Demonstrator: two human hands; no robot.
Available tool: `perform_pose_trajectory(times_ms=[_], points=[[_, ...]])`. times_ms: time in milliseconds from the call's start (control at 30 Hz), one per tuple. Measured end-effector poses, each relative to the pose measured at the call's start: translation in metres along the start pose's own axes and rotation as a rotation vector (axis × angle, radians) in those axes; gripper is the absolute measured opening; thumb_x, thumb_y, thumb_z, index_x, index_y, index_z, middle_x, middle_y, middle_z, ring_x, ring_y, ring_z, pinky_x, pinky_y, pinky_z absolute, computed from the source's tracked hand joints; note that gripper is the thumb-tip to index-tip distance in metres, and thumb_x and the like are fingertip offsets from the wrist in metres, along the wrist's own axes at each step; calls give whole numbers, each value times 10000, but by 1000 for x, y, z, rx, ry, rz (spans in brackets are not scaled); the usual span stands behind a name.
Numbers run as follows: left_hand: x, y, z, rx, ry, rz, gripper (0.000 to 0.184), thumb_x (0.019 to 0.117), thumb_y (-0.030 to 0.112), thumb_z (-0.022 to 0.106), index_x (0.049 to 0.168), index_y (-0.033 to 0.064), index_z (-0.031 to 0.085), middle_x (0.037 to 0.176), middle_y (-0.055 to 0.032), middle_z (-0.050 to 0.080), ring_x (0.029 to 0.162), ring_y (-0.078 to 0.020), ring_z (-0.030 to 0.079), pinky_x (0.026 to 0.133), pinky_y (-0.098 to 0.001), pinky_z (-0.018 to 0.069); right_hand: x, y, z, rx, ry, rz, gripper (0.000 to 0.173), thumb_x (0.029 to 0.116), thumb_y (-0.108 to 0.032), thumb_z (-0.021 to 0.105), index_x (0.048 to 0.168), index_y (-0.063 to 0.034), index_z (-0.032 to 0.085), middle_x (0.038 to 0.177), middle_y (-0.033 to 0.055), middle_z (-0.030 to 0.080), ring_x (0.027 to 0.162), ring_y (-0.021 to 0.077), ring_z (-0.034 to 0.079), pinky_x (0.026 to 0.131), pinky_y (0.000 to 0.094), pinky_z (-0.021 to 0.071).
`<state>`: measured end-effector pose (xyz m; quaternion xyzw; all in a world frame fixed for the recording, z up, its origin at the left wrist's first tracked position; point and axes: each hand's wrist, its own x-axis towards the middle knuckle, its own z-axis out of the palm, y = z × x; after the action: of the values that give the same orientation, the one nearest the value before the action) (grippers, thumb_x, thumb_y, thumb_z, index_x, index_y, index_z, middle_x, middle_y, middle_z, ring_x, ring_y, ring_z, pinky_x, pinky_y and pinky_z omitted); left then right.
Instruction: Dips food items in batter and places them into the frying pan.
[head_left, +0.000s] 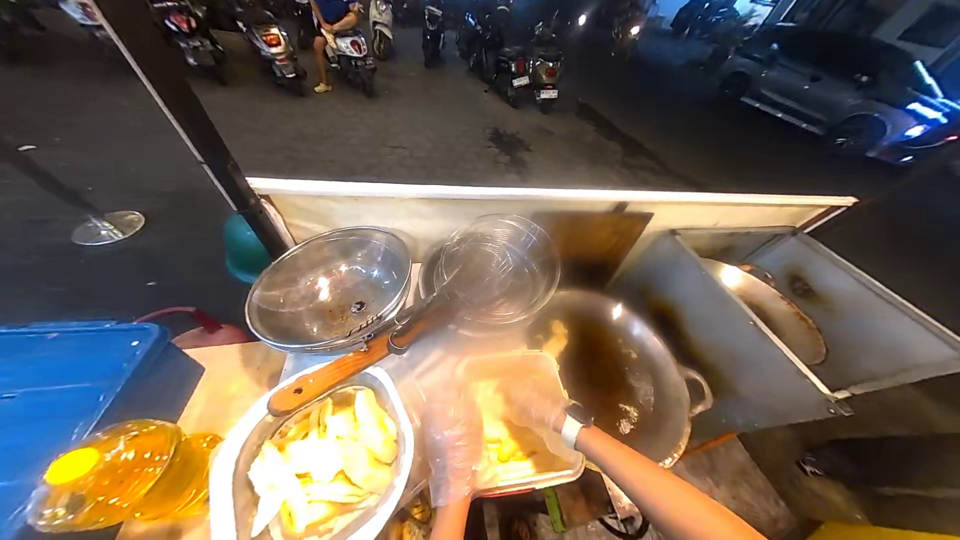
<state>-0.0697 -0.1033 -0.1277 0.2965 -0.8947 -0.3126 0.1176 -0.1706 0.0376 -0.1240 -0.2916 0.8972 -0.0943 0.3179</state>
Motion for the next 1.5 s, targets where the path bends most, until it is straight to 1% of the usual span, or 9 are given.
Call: perform_pose_trajectory(times_ms=[167,400,533,667,833,1067,1233,1367,1500], points=[[0,4,-2,39,-8,-4,253,995,267,590,1157,161,752,1234,-108,699,1175,-269,657,1022,-448,523,5,-8,9,312,175,26,378,906,-227,712,1218,-19,669,1234,204,672,1201,328,628,1067,509,480],[1,9,-7,72,-35,-13,248,1003,248,582,1158,159,754,1253,-120,693,1192,-284,651,1027,-477,516,-23,-32,-23,159,242,-15,302,993,-207,575,1207,-23,682,1204,188,692,1187,329,644,1052,499,494],[-1,8,-3,83,24,51,244,1005,252,587,1141,144,759,1216,-123,709,1175,-298,660,1018,-489,523,-28,-3,-36,127,225,-45,286,956,-203,626,1146,2,686,1158,211,694,1151,360,649,1017,538,498],[-2,5,0,38,20,33,236,997,224,606,1148,118,753,1227,-132,710,1186,-311,657,1024,-518,514,-73,26,-90,529,373,36,323,796,-182,821,1074,-52,721,1034,119,724,986,238,690,908,469,568],[-2,10,0,38,7,-20,236,992,230,620,1145,109,752,1243,-150,698,1192,-320,652,1030,-536,507,-112,89,-143,624,495,210,298,823,-117,812,1104,-70,723,1038,95,727,973,193,687,901,422,567],[-5,7,2,21,56,-9,217,979,221,642,1128,105,748,1222,-130,706,1179,-275,658,1036,-492,517,-40,220,-62,413,368,573,514,759,-393,821,1141,-64,719,1163,162,711,1126,328,664,974,576,531],[-5,6,2,80,73,-18,201,967,210,658,1120,118,752,1206,-118,716,1162,-294,668,1002,-519,531,8,292,22,407,325,729,399,845,-345,782,1134,-74,731,1185,168,712,1166,338,656,1010,575,515],[-2,3,3,122,46,-44,204,972,243,653,1120,148,757,1210,-87,716,1159,-263,670,995,-497,542,12,311,36,225,262,761,378,916,-419,687,1140,-122,755,1226,136,717,1211,322,647,1046,576,496],[1,4,1,98,12,-84,224,983,269,631,1131,150,752,1213,-76,712,1165,-237,663,1016,-463,533,-22,259,-22,85,466,618,333,1003,-344,595,1162,-93,745,1248,173,701,1228,361,635,1060,576,491]])
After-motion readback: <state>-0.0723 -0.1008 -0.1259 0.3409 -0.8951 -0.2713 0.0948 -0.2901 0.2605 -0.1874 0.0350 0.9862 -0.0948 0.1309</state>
